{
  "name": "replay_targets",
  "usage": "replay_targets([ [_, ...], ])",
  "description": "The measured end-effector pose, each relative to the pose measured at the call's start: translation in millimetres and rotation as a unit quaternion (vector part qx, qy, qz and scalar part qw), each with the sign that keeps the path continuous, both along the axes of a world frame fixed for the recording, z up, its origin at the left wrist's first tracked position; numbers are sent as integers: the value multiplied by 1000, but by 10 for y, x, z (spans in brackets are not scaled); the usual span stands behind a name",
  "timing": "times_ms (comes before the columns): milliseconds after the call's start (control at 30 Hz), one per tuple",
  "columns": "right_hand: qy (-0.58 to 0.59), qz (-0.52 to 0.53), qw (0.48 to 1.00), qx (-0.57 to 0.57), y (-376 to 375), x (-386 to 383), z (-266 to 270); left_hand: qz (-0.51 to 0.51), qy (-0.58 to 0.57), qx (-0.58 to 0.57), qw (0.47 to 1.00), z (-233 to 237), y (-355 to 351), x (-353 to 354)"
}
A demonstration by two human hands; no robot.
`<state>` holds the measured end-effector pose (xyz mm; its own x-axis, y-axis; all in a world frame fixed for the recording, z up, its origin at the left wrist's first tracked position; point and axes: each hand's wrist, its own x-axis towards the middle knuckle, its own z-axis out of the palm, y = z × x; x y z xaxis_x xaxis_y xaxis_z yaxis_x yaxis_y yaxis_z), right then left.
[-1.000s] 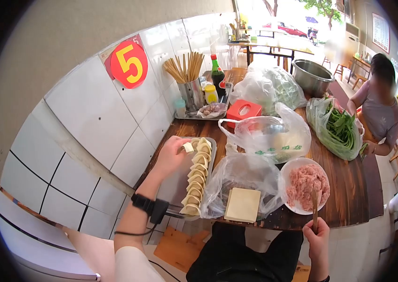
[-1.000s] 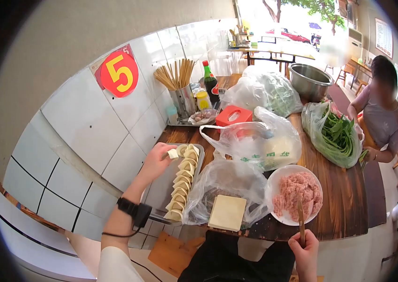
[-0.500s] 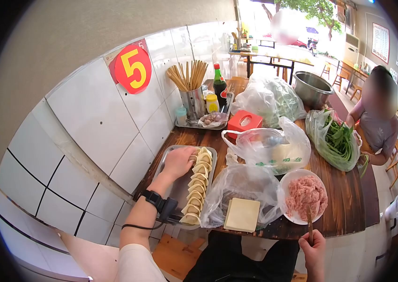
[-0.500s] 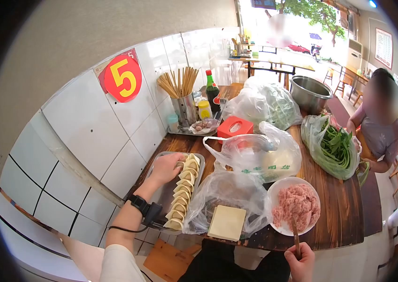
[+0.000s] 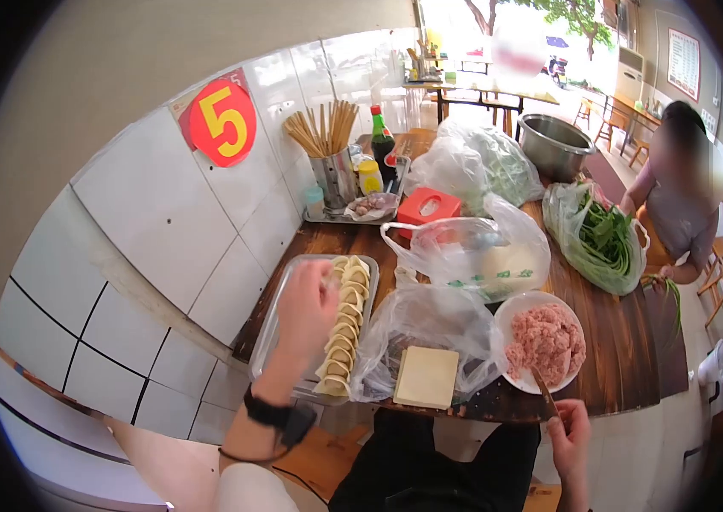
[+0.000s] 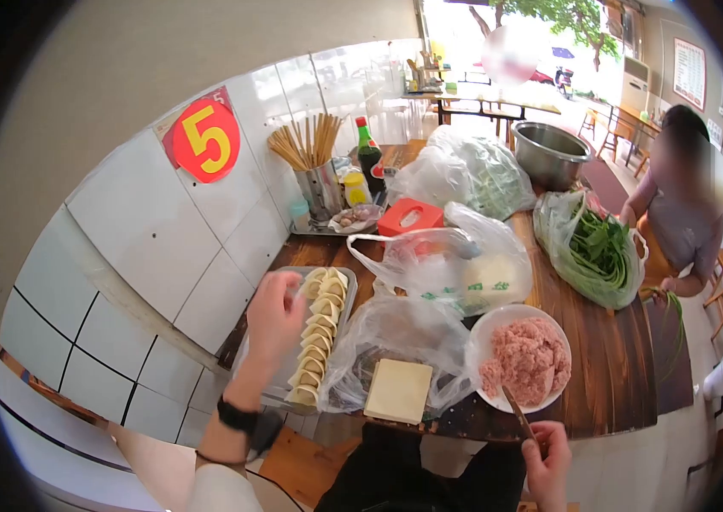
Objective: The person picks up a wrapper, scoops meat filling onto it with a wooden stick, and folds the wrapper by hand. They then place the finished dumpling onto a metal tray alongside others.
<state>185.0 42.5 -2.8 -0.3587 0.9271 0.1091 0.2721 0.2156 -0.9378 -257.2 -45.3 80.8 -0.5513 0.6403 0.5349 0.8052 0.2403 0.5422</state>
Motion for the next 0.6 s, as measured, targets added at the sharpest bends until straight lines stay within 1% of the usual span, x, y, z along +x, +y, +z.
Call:
replay_targets([
  [67, 51, -66, 996, -15, 24, -20, 98, -104, 65, 20, 992, -109, -149, 547],
  [133, -44, -59, 993, 97, 120, 50, 149, -233, 4, -62, 970, -211, -196, 1105],
  [167, -85, -67, 982, 156, 160, 75, 220, -267, -8, -60, 962, -368, -164, 1244],
  [200, -127, -75, 966, 213, 201, 62, 304, -277, 12, -87, 957, -526, -124, 1298],
  [267, -206, -115, 913, 333, 261, 90, 475, -282, 40, -148, 947, -680, -67, 1325],
  [300, -239, -124, 896, 352, 289, 107, 568, -275, 46, -185, 942, -697, -39, 1306],
  [333, -270, -127, 881, 368, 304, 133, 626, -270, 34, -188, 944, -674, -19, 1315],
  [367, -281, -140, 878, 361, 307, 179, 650, -273, 21, -197, 941, -651, 4, 1314],
  [433, -357, -51, 852, 379, 327, 220, 677, -277, 8, -205, 939, -604, 37, 1334],
  [467, -359, -54, 851, 379, 297, 216, 669, -270, -6, -207, 940, -577, 45, 1336],
  [533, -392, 2, 845, 365, 212, 190, 632, -259, -21, -212, 942, -552, 43, 1309],
  [600, -377, -6, 850, 367, 208, 185, 659, -270, -28, -202, 941, -542, 43, 1273],
])
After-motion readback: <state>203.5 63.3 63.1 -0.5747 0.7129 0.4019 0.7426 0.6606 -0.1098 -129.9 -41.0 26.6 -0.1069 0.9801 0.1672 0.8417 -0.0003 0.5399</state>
